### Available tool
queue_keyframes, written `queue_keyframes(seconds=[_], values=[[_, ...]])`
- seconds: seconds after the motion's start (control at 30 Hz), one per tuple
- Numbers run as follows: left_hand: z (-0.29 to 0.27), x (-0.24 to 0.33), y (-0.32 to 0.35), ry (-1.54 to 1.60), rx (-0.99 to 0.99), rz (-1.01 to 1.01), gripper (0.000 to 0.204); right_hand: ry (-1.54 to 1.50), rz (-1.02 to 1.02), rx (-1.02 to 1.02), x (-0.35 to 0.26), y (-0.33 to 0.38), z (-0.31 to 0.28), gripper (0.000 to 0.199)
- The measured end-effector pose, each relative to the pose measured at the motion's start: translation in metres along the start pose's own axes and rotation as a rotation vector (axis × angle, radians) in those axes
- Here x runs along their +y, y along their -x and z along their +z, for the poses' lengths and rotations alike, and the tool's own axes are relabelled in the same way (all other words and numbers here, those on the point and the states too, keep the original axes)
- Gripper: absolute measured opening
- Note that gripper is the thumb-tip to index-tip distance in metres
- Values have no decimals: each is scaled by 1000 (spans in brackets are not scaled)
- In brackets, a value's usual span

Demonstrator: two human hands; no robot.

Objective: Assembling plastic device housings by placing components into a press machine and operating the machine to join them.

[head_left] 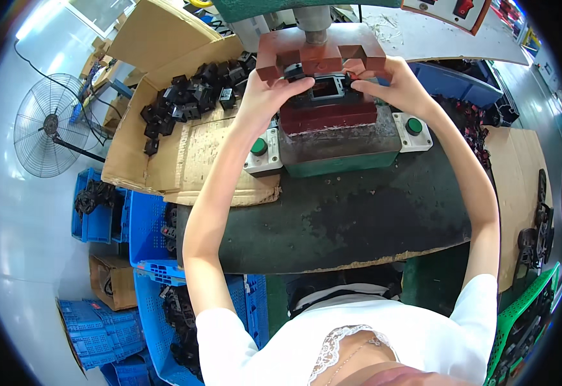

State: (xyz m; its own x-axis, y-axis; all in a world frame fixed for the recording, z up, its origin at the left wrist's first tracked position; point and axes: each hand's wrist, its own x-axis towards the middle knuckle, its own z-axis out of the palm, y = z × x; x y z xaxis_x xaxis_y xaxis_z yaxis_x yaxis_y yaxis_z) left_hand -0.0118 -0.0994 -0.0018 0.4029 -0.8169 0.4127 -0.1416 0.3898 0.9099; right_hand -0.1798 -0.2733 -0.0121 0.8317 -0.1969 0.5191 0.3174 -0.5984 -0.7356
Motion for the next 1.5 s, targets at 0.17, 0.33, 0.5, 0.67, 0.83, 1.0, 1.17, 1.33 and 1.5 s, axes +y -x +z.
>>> queue_keyframes(seconds=[0.17,0.33,0.5,0.67,0.83,1.0,1.17,1.33,1.5], values=[[-2,-3,0,-191,-114,-48,47,155,3,-73,-6,-10,2,29],[4,-13,-3,-716,-153,142,51,228,-55,-64,-3,-14,2,22],[1,-16,0,-811,-90,167,47,214,0,-65,-3,-12,1,19],[5,-16,-1,-856,-105,269,41,345,-96,-85,-7,-15,0,16],[4,-16,-1,-842,-121,339,38,353,-118,-80,-7,-13,-1,16],[1,-8,4,-877,-183,321,36,366,-58,-104,-19,-10,-1,18],[-16,-6,20,-908,-55,552,26,570,-121,-63,-31,10,-23,16],[-61,4,84,-1007,-162,310,20,634,-7,-170,-31,67,-47,17],[-60,-4,114,-1040,-130,253,17,563,92,-32,-25,102,-34,22]])
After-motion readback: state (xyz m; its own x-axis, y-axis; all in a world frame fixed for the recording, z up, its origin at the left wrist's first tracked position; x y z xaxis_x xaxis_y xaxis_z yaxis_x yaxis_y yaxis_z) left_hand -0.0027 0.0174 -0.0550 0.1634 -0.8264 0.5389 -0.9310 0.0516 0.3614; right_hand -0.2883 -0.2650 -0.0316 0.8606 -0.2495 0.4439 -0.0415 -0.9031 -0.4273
